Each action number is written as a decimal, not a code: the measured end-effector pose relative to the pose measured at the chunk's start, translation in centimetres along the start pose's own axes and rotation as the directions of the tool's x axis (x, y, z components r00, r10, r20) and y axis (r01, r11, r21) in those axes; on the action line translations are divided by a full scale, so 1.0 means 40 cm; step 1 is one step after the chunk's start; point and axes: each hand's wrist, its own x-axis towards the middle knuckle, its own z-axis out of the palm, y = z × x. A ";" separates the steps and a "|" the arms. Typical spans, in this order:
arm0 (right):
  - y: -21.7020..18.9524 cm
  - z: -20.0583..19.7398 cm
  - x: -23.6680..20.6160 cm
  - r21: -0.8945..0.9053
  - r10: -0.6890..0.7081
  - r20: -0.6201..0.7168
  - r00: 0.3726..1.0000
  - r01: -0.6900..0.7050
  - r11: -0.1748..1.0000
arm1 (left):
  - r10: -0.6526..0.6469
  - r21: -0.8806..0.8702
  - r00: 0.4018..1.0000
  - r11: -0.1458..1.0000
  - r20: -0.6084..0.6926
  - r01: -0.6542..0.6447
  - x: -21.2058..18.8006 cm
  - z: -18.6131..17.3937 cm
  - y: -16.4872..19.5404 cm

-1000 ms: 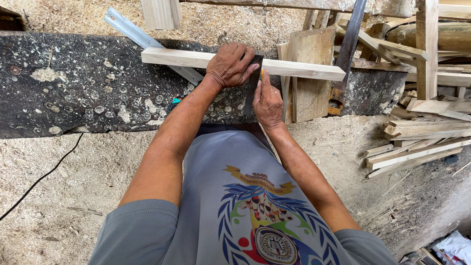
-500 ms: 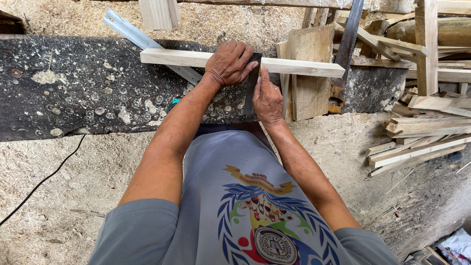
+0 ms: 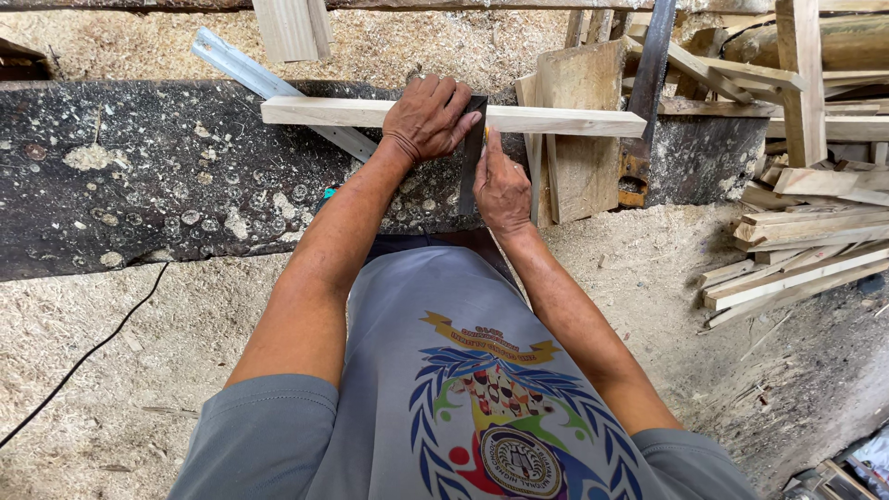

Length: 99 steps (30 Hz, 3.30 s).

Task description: The person measures and marks a wooden strip with a try square and pencil, then saws the strip with a hand saw, repositions the cut piece, and marks another piece with a square and pencil while working at a low bench surrounded by stacked wood offcuts.

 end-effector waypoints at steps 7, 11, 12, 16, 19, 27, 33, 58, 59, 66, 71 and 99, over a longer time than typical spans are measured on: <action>-0.032 -0.044 -0.083 0.078 0.085 0.105 0.991 -0.093 0.993 | 0.049 -0.020 0.998 0.999 -0.038 -0.050 -0.005 -0.022 0.018; -0.035 -0.034 -0.067 0.193 0.177 0.126 0.976 -0.199 0.961 | 0.063 0.010 0.990 0.998 -0.124 -0.062 -0.091 -0.056 0.066; -0.032 -0.026 -0.055 0.160 0.207 0.187 0.960 -0.237 0.958 | 0.047 0.013 0.993 0.999 -0.108 -0.046 -0.117 -0.061 0.080; -0.026 -0.006 -0.024 0.109 0.217 0.365 0.905 -0.273 0.956 | -0.027 0.037 0.999 0.999 -0.030 0.028 -0.224 -0.060 0.127; -0.017 -0.006 -0.029 0.112 0.203 0.395 0.896 -0.266 0.957 | -0.103 0.054 0.994 0.993 0.031 0.101 -0.271 -0.035 0.143; 0.079 -0.060 -0.131 0.204 0.083 -0.020 0.996 -0.077 0.976 | -0.161 0.114 0.987 0.981 0.015 0.158 -0.291 0.025 0.194; 0.324 -0.125 -0.214 0.075 0.334 -0.301 0.893 -0.327 0.942 | -0.227 0.165 0.974 0.960 -0.001 0.224 -0.245 0.027 0.209; 0.778 -0.321 -0.383 0.553 0.437 -0.118 0.892 -0.307 0.774 | -0.387 0.239 0.909 0.907 0.155 0.345 -0.179 -0.056 0.481; 0.772 -0.347 -0.415 0.589 0.422 -0.183 0.888 -0.244 0.770 | -0.383 0.209 0.913 0.913 0.143 0.350 -0.184 -0.043 0.505; 0.686 -0.492 -0.710 0.826 0.512 -0.187 0.839 -0.147 0.544 | -0.311 -0.001 0.933 0.949 0.182 0.316 -0.204 0.127 0.715; 0.688 -0.598 -0.951 0.815 0.574 -0.164 0.802 -0.218 0.537 | -0.357 -0.139 0.863 0.893 0.357 0.427 -0.165 0.265 0.975; 1.511 -0.831 -1.090 0.810 0.600 -0.039 0.799 -0.326 0.487 | 0.005 0.184 0.977 0.982 0.212 -0.045 0.543 1.092 1.379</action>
